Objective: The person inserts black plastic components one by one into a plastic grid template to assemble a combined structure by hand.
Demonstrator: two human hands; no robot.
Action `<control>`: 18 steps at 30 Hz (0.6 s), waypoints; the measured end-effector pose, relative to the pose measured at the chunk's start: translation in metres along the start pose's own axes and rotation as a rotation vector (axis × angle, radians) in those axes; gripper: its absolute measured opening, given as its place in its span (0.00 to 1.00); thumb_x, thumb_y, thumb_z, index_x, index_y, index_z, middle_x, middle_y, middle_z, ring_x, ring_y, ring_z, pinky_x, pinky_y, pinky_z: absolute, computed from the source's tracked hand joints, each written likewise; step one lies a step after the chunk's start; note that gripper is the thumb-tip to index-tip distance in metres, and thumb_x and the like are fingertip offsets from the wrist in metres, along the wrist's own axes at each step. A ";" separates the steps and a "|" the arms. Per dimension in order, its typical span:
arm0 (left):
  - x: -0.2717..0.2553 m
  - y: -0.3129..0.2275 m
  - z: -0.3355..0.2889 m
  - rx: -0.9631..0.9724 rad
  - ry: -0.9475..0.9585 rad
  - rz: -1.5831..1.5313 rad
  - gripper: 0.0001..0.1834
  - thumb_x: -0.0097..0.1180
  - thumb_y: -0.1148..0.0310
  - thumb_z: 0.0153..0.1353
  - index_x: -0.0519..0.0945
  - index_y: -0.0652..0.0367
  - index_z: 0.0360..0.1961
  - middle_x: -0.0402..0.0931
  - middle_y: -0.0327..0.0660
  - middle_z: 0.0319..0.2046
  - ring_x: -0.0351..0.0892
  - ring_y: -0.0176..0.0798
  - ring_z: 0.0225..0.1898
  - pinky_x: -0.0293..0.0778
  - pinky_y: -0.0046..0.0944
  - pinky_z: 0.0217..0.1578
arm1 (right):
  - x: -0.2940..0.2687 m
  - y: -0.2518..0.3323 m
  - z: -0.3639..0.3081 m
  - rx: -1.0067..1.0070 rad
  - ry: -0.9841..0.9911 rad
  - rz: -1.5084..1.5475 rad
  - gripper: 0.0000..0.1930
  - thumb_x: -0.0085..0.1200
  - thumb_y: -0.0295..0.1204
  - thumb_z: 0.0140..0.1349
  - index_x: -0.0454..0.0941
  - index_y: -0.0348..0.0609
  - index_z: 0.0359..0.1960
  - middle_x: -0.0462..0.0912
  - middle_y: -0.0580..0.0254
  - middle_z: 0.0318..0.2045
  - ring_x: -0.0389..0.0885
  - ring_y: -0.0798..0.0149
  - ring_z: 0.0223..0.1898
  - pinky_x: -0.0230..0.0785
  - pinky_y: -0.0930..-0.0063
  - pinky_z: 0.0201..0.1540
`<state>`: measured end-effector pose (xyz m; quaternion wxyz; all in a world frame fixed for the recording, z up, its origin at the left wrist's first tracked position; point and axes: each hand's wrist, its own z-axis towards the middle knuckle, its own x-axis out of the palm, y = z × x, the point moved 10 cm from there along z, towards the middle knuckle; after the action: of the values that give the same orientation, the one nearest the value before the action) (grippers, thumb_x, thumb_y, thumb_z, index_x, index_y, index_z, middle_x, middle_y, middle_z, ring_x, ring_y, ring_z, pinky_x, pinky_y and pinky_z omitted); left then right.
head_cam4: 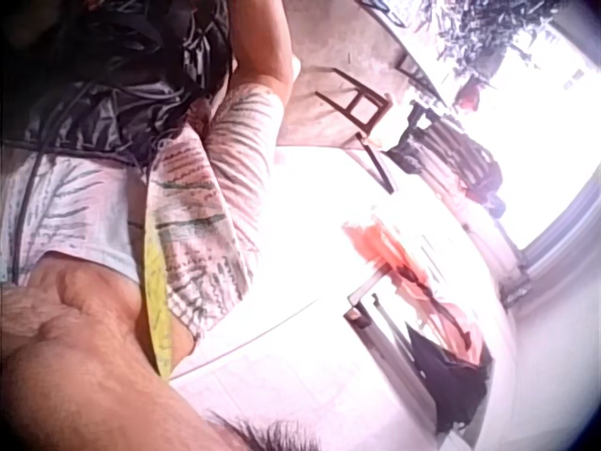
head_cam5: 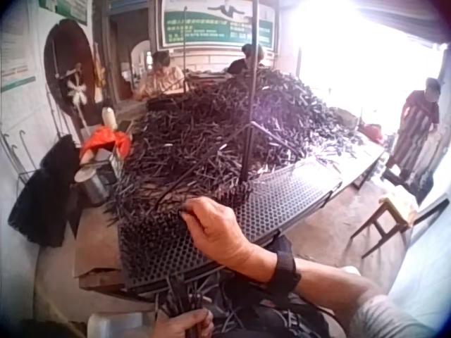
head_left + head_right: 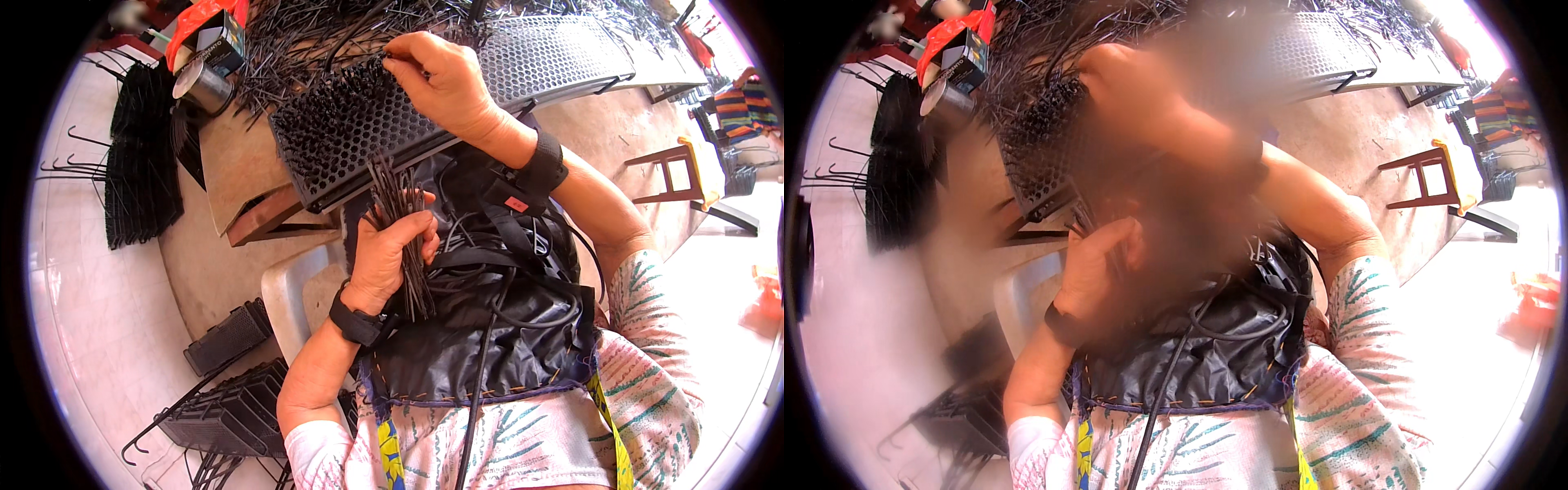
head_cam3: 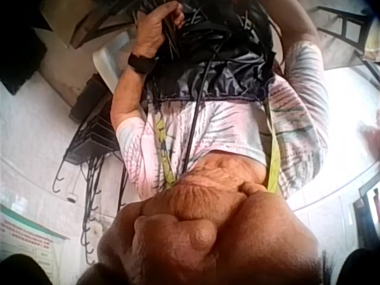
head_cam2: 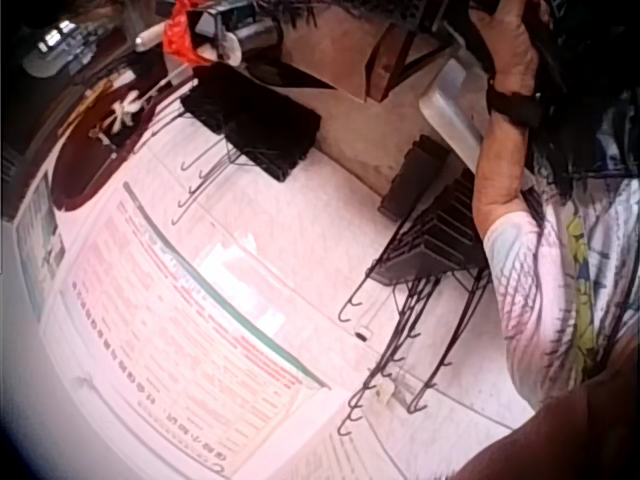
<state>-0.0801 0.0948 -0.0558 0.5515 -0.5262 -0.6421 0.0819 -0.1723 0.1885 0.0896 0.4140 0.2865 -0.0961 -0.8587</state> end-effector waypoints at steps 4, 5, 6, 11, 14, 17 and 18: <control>0.002 0.000 0.001 0.013 0.011 -0.007 0.11 0.51 0.77 0.50 0.70 0.66 0.36 0.67 0.39 0.15 0.66 0.32 0.14 0.62 0.28 0.14 | 0.017 0.005 -0.004 -0.089 0.117 0.014 0.07 0.54 0.23 0.48 0.73 0.38 0.30 0.77 0.55 0.24 0.77 0.57 0.24 0.69 0.76 0.25; 0.001 -0.001 0.001 0.015 0.009 -0.008 0.11 0.51 0.77 0.50 0.70 0.66 0.36 0.67 0.39 0.15 0.66 0.32 0.14 0.62 0.28 0.14 | 0.018 0.023 -0.005 -0.263 0.138 0.001 0.05 0.52 0.24 0.49 0.72 0.38 0.29 0.75 0.55 0.22 0.75 0.55 0.24 0.69 0.71 0.25; 0.001 0.000 0.000 0.006 0.006 -0.014 0.11 0.51 0.77 0.50 0.70 0.66 0.36 0.67 0.39 0.15 0.66 0.32 0.14 0.62 0.28 0.14 | 0.019 0.022 -0.006 -0.265 0.139 0.003 0.05 0.52 0.24 0.49 0.72 0.38 0.29 0.75 0.55 0.22 0.75 0.55 0.24 0.69 0.71 0.25; 0.005 -0.001 0.002 -0.024 -0.029 0.039 0.11 0.51 0.77 0.50 0.70 0.66 0.36 0.67 0.39 0.16 0.66 0.32 0.14 0.62 0.28 0.14 | 0.049 0.003 -0.044 -0.272 0.336 -0.227 0.07 0.53 0.30 0.49 0.72 0.38 0.24 0.71 0.55 0.17 0.73 0.52 0.23 0.67 0.65 0.24; -0.001 -0.002 -0.002 0.001 -0.026 -0.001 0.11 0.51 0.77 0.50 0.70 0.66 0.36 0.68 0.39 0.16 0.67 0.31 0.14 0.63 0.28 0.14 | 0.019 0.041 -0.010 -0.036 0.425 -0.018 0.09 0.55 0.30 0.49 0.74 0.36 0.25 0.74 0.58 0.17 0.75 0.60 0.20 0.67 0.71 0.22; 0.005 0.000 0.000 0.007 0.051 -0.027 0.11 0.51 0.77 0.50 0.70 0.66 0.36 0.68 0.39 0.16 0.67 0.31 0.15 0.63 0.27 0.14 | 0.049 0.017 -0.056 0.637 0.870 0.632 0.07 0.54 0.26 0.50 0.75 0.34 0.25 0.76 0.66 0.17 0.70 0.79 0.18 0.63 0.85 0.20; 0.005 0.001 0.000 0.000 0.040 0.008 0.11 0.51 0.77 0.50 0.70 0.66 0.36 0.68 0.39 0.16 0.67 0.31 0.14 0.63 0.27 0.14 | 0.047 0.014 -0.058 0.637 0.865 0.629 0.07 0.54 0.26 0.50 0.75 0.34 0.25 0.76 0.66 0.17 0.70 0.79 0.18 0.63 0.85 0.20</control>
<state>-0.0782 0.0993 -0.0529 0.5638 -0.5304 -0.6288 0.0735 -0.1533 0.1475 0.0280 0.5428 0.6758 -0.2511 -0.4309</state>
